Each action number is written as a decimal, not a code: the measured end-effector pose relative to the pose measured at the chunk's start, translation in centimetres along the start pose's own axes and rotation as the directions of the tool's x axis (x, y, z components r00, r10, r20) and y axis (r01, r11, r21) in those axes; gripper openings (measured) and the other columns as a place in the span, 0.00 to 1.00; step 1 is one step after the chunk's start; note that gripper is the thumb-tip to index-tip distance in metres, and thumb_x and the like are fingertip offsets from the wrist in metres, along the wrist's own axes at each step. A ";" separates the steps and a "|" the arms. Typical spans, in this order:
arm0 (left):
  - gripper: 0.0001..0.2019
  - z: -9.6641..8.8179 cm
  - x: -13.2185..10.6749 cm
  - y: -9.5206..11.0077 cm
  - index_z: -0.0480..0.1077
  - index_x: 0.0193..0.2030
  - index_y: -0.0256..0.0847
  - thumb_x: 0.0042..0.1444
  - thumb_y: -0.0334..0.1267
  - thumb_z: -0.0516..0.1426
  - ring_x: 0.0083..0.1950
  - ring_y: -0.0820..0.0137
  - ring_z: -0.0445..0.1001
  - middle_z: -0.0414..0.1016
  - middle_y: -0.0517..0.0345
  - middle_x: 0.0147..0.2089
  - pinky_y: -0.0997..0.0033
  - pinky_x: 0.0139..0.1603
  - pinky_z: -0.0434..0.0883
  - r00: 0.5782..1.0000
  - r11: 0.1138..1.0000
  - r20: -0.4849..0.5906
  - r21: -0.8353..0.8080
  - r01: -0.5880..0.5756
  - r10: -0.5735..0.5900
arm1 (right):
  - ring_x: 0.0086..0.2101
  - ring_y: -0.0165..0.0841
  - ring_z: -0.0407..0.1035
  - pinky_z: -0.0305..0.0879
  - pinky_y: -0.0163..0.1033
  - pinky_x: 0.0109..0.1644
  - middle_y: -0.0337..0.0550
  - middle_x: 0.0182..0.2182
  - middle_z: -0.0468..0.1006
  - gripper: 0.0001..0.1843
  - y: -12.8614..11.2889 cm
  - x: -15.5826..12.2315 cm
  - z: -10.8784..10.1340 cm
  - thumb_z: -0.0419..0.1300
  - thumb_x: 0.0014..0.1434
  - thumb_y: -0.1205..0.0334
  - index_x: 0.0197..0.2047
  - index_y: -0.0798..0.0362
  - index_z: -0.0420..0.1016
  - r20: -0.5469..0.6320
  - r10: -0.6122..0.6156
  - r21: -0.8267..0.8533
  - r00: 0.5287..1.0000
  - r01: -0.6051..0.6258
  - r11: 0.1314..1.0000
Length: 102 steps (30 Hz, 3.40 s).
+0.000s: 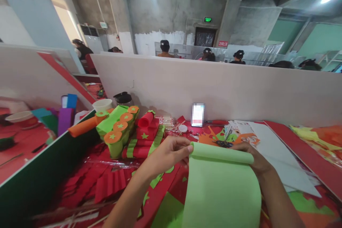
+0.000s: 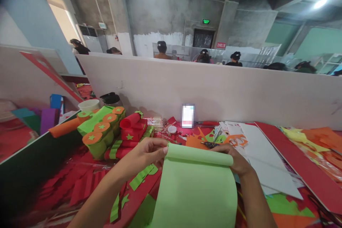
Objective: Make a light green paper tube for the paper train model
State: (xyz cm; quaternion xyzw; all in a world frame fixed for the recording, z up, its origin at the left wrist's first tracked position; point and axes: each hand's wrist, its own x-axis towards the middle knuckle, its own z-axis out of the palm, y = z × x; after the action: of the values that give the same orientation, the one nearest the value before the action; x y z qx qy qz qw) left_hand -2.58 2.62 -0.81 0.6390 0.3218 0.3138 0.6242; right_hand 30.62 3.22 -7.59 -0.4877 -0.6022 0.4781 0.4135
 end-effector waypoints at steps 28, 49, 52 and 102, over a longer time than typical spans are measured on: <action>0.08 -1.3 2.8 -5.9 0.77 0.31 0.35 0.45 0.37 0.63 0.26 0.75 0.69 0.74 0.62 0.24 0.76 0.31 0.68 0.978 0.986 -0.124 -0.030 0.164 -0.167 | 0.48 0.51 0.74 0.71 0.50 0.51 0.52 0.47 0.81 0.21 -0.8 0.9 -0.8 0.71 0.47 0.54 0.46 0.51 0.83 0.106 0.146 -0.139 0.984 -0.131 0.982; 0.10 -1.4 3.0 -5.6 0.80 0.30 0.34 0.46 0.40 0.66 0.29 0.72 0.70 0.78 0.56 0.27 0.75 0.33 0.67 0.988 0.999 -0.148 -0.039 0.025 -0.031 | 0.44 0.46 0.76 0.73 0.45 0.47 0.48 0.42 0.84 0.19 0.2 1.5 -1.0 0.71 0.46 0.61 0.44 0.48 0.84 0.029 0.087 -0.100 0.996 -0.084 0.991; 0.12 -1.4 3.1 -5.6 0.80 0.32 0.34 0.46 0.42 0.66 0.29 0.71 0.71 0.78 0.55 0.28 0.73 0.34 0.68 0.985 0.999 -0.173 -0.043 0.008 -0.015 | 0.44 0.48 0.77 0.73 0.46 0.47 0.49 0.42 0.84 0.20 0.4 1.8 -1.2 0.72 0.45 0.60 0.44 0.50 0.84 0.033 0.072 -0.121 0.997 -0.068 0.990; 0.18 -1.8 2.1 -4.4 0.79 0.38 0.35 0.51 0.50 0.64 0.35 0.68 0.76 0.80 0.51 0.35 0.70 0.41 0.72 0.993 0.985 -0.079 -0.155 0.071 -0.084 | 0.30 0.35 0.74 0.66 0.35 0.33 0.44 0.31 0.84 0.16 -0.1 1.9 -0.9 0.71 0.44 0.61 0.39 0.54 0.84 -0.034 0.112 0.108 0.993 -0.107 0.988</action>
State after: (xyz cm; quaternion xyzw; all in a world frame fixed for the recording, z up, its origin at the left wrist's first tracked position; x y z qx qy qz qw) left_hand -2.80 5.45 -5.13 0.5626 0.3482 0.3399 0.6684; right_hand 31.15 5.25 -7.28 -0.5069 -0.5401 0.5215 0.4236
